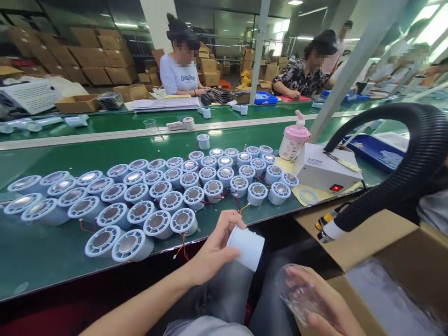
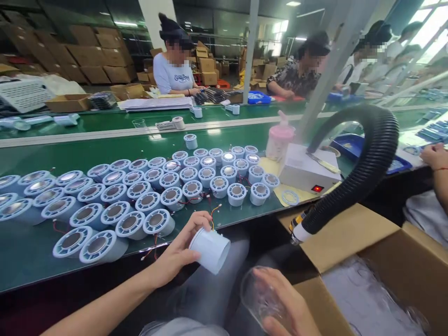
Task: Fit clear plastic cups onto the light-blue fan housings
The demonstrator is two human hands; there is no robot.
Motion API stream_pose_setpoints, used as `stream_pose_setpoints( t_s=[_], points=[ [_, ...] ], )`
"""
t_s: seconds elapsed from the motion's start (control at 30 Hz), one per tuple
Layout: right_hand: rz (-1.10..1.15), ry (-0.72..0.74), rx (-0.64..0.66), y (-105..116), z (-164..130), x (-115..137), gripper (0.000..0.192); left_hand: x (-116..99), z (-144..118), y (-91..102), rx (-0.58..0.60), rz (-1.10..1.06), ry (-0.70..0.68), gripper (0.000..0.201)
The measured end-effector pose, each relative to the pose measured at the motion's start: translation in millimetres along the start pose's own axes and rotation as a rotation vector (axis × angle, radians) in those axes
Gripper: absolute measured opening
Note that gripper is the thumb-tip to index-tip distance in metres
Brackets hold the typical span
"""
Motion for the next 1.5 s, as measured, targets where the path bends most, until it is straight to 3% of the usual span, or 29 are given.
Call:
stream_pose_setpoints(
  t_s=[0.1,0.2,0.3,0.37,0.4,0.47,0.57,0.67,0.73,0.87,0.97,1.1,1.2,1.33,1.43,1.5],
  points=[
    [-0.082,0.164,0.001,-30.2,23.2,28.4,0.047,27.1,-0.3,-31.8,0.021,-0.491,0.244,0.04],
    [-0.228,0.187,-0.004,-37.7,27.4,44.1,0.046,39.3,-5.3,-53.8,0.074,-0.716,0.506,0.052],
    [-0.496,0.209,-0.082,-30.0,19.3,51.5,0.05,50.2,-9.7,-60.5,0.14,-0.772,0.745,0.044],
    [-0.687,0.23,-0.127,-26.3,16.5,55.3,0.053,57.3,-11.9,-63.5,0.319,-0.668,0.888,0.046],
    [-0.769,0.236,-0.131,-26.1,17.3,57.1,0.054,58.8,-11.2,-64.2,0.432,-0.563,0.896,0.047],
    [-0.888,0.223,-0.105,-27.9,23.1,60.0,0.053,55.8,-5.4,-63.8,0.634,-0.317,0.789,0.044],
    [-0.938,0.151,-0.043,-29.6,35.1,62.6,0.05,38.4,8.0,-59.7,0.768,-0.062,0.552,0.026],
    [-0.883,0.06,0.021,-28.5,41.0,62.0,0.037,15.5,17.4,-53.7,0.802,0.249,0.232,0.016],
    [-0.761,-0.026,0.059,-27.6,40.3,59.3,0.028,4.7,18.2,-50.0,0.748,0.453,0.06,0.015],
    [-0.393,-0.201,0.042,-26.7,33.6,55.8,0.014,2.4,10.6,-46.3,0.593,0.54,0.037,0.033],
    [-0.165,-0.232,-0.012,-27.3,30.3,59.8,0.014,8.0,5.2,-46.6,0.468,0.477,0.02,0.042],
    [-0.084,-0.196,-0.138,-26.3,30.6,63.5,0.032,21.6,3.0,-48.4,0.359,0.417,-0.052,0.064],
    [-0.066,-0.211,-0.249,-23.6,30.9,56.3,0.036,32.2,4.0,-50.5,0.39,0.424,-0.124,0.067],
    [0.147,-0.275,-0.338,-17.9,29.8,41.4,0.035,35.0,4.4,-54.3,0.53,0.386,-0.158,0.072],
    [0.312,-0.263,-0.387,-11.6,28.0,37.4,0.034,31.9,2.5,-57.3,0.577,0.252,-0.083,0.069],
    [0.32,-0.195,-0.348,-9.8,26.5,40.0,0.024,32.9,0.2,-59.3,0.571,0.103,0.032,0.066]
  ],
)
Point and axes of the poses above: each hand's wrist, its own z-axis towards the middle knuckle, its own y-axis out of the back of the hand, x = y × z, the point moved 4 cm from there along z, towards the middle knuckle, and after that the axes turned 11 degrees about z, right-handed, at the moved point
